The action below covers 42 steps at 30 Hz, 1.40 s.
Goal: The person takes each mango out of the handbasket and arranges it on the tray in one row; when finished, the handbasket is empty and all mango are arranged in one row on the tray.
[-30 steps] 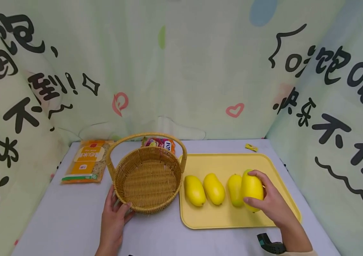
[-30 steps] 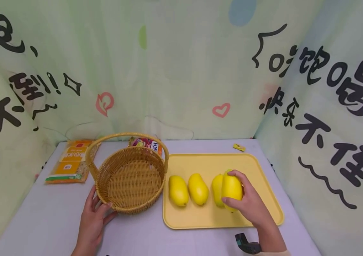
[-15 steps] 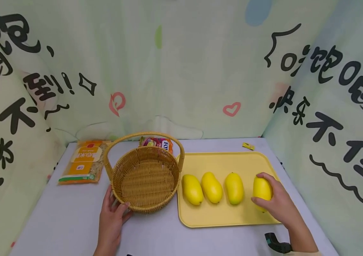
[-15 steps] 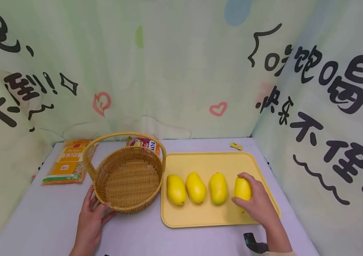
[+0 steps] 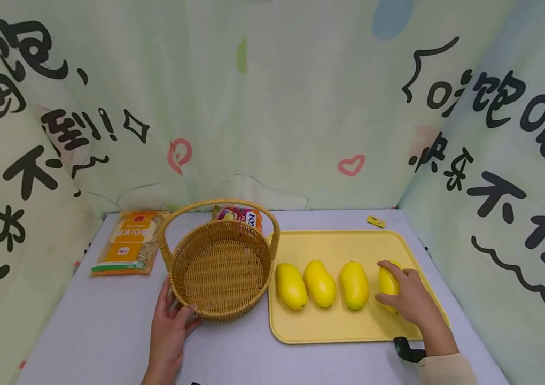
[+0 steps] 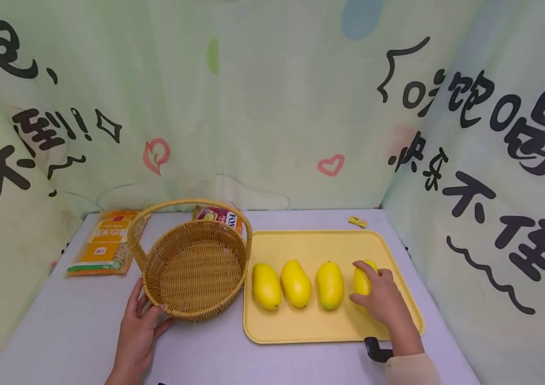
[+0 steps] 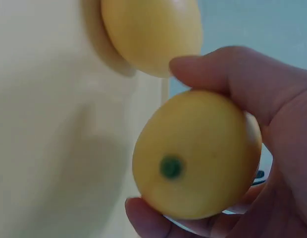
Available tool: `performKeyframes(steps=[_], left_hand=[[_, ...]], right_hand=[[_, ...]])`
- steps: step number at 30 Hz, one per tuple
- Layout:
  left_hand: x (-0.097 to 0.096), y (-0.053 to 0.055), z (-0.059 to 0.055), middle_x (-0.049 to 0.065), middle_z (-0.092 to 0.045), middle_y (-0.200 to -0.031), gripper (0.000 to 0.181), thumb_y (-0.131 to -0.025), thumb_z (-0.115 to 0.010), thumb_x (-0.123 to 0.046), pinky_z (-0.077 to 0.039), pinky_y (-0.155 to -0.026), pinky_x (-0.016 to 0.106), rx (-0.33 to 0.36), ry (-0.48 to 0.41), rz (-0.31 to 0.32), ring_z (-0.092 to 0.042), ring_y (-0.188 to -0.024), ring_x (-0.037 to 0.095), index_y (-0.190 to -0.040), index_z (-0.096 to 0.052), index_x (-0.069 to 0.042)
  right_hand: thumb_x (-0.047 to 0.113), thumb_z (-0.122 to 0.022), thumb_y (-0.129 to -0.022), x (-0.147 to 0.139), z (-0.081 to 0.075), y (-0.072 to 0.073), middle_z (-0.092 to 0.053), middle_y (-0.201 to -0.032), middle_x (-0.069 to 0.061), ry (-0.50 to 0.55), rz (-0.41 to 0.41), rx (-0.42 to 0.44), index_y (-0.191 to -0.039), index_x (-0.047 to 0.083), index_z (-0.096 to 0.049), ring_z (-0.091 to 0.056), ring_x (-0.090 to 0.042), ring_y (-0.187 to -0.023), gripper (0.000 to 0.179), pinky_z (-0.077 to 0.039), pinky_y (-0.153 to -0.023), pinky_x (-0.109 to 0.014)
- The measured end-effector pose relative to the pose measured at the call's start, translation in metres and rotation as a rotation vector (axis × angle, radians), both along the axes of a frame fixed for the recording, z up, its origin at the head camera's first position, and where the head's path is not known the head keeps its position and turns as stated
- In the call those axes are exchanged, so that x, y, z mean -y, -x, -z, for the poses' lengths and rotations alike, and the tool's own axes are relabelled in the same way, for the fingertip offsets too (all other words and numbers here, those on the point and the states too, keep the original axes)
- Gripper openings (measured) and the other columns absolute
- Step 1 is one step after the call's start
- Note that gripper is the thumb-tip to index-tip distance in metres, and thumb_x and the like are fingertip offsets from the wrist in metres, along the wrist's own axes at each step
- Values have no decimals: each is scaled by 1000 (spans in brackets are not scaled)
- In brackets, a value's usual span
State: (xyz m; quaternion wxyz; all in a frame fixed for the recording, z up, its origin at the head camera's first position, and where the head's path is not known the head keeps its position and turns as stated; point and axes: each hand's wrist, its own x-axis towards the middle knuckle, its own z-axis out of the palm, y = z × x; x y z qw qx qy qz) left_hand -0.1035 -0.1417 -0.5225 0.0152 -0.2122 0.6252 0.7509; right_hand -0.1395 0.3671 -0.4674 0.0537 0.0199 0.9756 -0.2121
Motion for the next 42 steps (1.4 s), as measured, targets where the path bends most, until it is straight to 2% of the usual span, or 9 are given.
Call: performKeyframes(steps=[2,5,10,17,24,31,37,42], left_hand=[[0,0,0,9,-13,-178,97,-101,-60,-5,-61,-96,46,2,2,1,-37,-152,37,-170,-3,-43],[0,1,1,9,-13,-178,97,-101,-60,-5,-61,-94,44,1,2,4,-37,-152,37,-170,-3,-44],[0,1,1,8,-13,-178,98,-101,-61,-5,-61,-94,44,8,0,1,-37,-153,36,-170,-3,-45],[1,0,1,8,-12,-178,98,-101,-60,-5,-61,-94,45,9,-2,4,-37,-153,36,-170,-2,-44],[1,0,2,8,-12,-178,98,-102,-60,-5,-60,-97,47,-6,-7,9,-35,-154,37,-170,-3,-45],[1,0,2,8,-14,-178,96,-102,-60,-4,-61,-94,42,-14,-10,12,-37,-152,36,-169,-5,-46],[1,1,2,8,-13,-178,96,-102,-59,-4,-61,-93,42,-12,-6,13,-37,-153,36,-169,-5,-46],[1,1,3,8,-13,-178,96,-102,-59,-4,-61,-92,40,-14,-4,15,-38,-152,36,-169,-4,-47]], right_hand=[[26,-83,-89,0,4,5,-34,-143,-46,-27,-6,25,-157,12,-42,-55,-60,-115,80,-53,-90,-69],[26,-84,-89,2,8,11,-32,-144,-47,-61,2,57,-158,12,-41,-54,-61,-116,82,-50,-95,-73],[26,-83,-89,3,10,19,-32,-144,-48,-92,14,92,-160,11,-40,-54,-61,-114,84,-50,-96,-73],[34,-80,-94,0,16,24,-27,-149,-47,-79,46,190,-168,15,-26,-48,-60,-119,94,-48,-98,-74],[41,-81,-92,1,19,26,-31,-148,-47,-116,27,172,-169,15,-19,-45,-65,-121,103,-47,-97,-76],[49,-78,-92,0,25,24,-33,-148,-46,-100,43,190,-170,13,-11,-46,-62,-121,109,-46,-99,-74],[52,-76,-92,2,20,20,-29,-152,-47,-64,36,183,-171,13,-6,-46,-64,-126,112,-44,-103,-76],[50,-77,-93,8,8,5,-27,-155,-47,-34,-21,111,-170,7,-10,-41,-68,-133,110,-40,-105,-79]])
